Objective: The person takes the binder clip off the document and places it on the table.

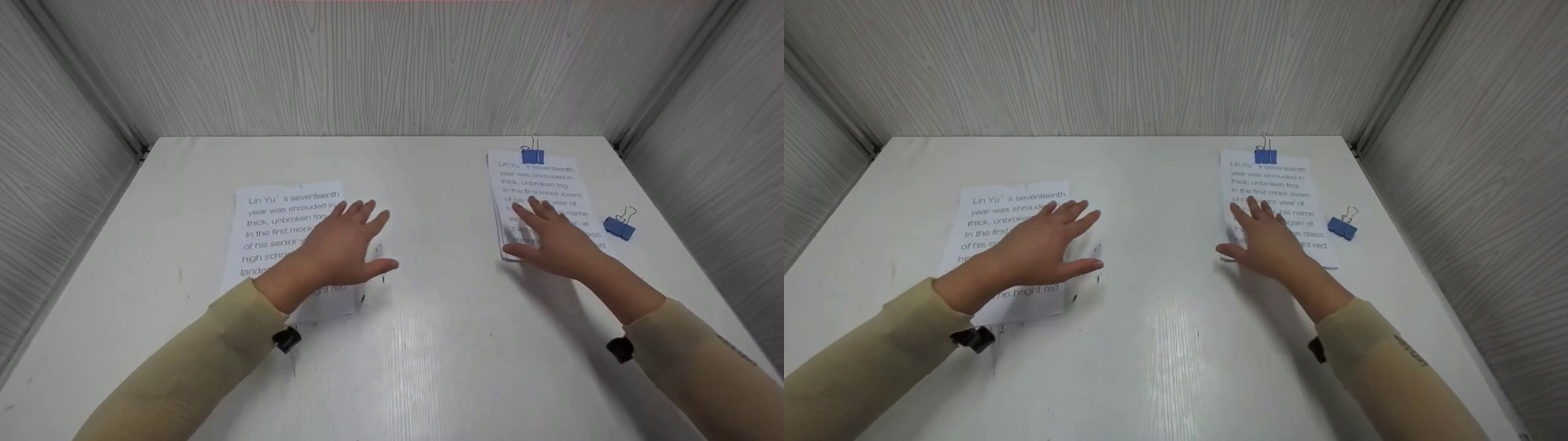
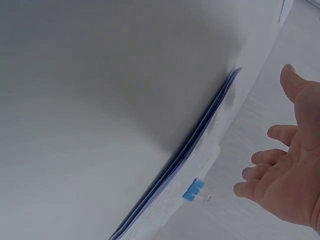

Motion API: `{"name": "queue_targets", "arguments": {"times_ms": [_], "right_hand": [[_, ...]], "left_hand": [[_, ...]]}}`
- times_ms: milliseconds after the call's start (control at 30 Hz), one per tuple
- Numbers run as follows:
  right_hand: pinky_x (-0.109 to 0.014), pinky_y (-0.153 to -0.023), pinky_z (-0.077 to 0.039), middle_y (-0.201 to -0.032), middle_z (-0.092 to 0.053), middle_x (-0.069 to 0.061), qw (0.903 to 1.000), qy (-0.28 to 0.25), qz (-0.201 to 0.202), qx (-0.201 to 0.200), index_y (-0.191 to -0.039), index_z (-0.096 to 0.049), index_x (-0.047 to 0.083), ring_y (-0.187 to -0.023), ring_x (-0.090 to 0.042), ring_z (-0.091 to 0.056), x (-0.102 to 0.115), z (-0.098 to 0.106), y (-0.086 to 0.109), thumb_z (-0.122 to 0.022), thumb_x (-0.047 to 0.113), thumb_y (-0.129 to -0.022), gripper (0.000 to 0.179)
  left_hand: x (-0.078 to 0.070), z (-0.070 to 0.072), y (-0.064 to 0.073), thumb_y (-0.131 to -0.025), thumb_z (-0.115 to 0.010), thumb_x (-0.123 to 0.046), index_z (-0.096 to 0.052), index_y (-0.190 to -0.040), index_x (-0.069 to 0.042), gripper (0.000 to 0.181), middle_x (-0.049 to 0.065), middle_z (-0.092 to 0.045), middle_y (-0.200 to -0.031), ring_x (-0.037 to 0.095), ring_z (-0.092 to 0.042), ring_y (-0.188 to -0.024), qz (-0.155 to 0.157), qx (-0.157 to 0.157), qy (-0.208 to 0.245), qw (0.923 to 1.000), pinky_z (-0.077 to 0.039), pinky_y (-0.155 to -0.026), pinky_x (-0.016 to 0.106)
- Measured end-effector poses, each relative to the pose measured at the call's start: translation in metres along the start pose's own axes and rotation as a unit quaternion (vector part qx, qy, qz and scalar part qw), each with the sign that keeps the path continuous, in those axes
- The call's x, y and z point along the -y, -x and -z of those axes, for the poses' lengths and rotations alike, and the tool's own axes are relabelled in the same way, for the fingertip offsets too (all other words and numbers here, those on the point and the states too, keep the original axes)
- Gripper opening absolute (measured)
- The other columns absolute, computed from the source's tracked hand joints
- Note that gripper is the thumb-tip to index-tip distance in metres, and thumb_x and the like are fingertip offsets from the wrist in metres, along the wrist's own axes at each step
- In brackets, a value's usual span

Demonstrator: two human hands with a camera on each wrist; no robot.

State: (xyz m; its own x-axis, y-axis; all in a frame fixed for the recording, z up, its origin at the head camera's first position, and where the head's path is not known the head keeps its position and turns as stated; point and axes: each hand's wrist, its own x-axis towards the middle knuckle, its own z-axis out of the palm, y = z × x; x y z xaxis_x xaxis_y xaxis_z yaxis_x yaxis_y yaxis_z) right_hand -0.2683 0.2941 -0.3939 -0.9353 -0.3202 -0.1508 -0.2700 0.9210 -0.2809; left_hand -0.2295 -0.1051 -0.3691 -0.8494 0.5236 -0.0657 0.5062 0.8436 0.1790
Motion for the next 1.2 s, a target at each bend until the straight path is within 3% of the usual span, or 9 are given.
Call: {"name": "queue_targets", "arguments": {"times_ms": [233,500,933,1200], "right_hand": [[-0.076,-0.117,-0.021,-0.174,-0.006,-0.028,0.9993,-0.005,-0.036,0.004,-0.171,-0.019,0.011,-0.157,-0.056,-0.007,-0.043,0.004,0.015,-0.059,0.071,-0.099,0.102],[-0.078,-0.115,-0.021,-0.172,-0.006,-0.031,0.9977,0.0,-0.067,0.011,-0.171,-0.017,0.01,-0.156,-0.058,-0.008,-0.071,0.002,0.022,-0.058,0.072,-0.098,0.104],[-0.078,-0.116,-0.021,-0.172,-0.008,-0.033,0.9955,0.005,-0.084,0.044,-0.17,-0.021,0.011,-0.154,-0.059,-0.01,-0.079,-0.011,0.021,-0.057,0.071,-0.099,0.1],[-0.076,-0.117,-0.021,-0.171,-0.009,-0.033,0.9943,0.008,-0.082,0.067,-0.169,-0.024,0.008,-0.154,-0.059,-0.012,-0.077,-0.014,0.018,-0.05,0.073,-0.101,0.097]], "left_hand": [[-0.048,-0.01,-0.043,-0.103,-0.05,-0.069,-0.029,-0.169,-0.011,0.09,0.019,-0.023,-0.174,0.036,-0.02,-0.161,-0.047,0.007,-0.038,0.9982,-0.011,-0.131,0.049],[-0.089,-0.031,-0.079,-0.103,-0.045,-0.073,-0.026,-0.17,-0.016,0.09,0.013,-0.019,-0.176,0.032,-0.014,-0.163,-0.06,0.019,-0.057,0.9964,-0.009,-0.131,0.047],[-0.122,-0.059,-0.109,-0.101,-0.041,-0.076,-0.019,-0.172,-0.022,0.091,0.007,-0.011,-0.178,0.03,-0.006,-0.164,-0.079,0.067,-0.066,0.9925,-0.005,-0.131,0.043],[-0.131,-0.071,-0.119,-0.101,-0.043,-0.077,-0.02,-0.172,-0.023,0.092,0.004,-0.011,-0.178,0.03,-0.005,-0.164,-0.088,0.076,-0.057,0.9915,-0.006,-0.131,0.042]]}}
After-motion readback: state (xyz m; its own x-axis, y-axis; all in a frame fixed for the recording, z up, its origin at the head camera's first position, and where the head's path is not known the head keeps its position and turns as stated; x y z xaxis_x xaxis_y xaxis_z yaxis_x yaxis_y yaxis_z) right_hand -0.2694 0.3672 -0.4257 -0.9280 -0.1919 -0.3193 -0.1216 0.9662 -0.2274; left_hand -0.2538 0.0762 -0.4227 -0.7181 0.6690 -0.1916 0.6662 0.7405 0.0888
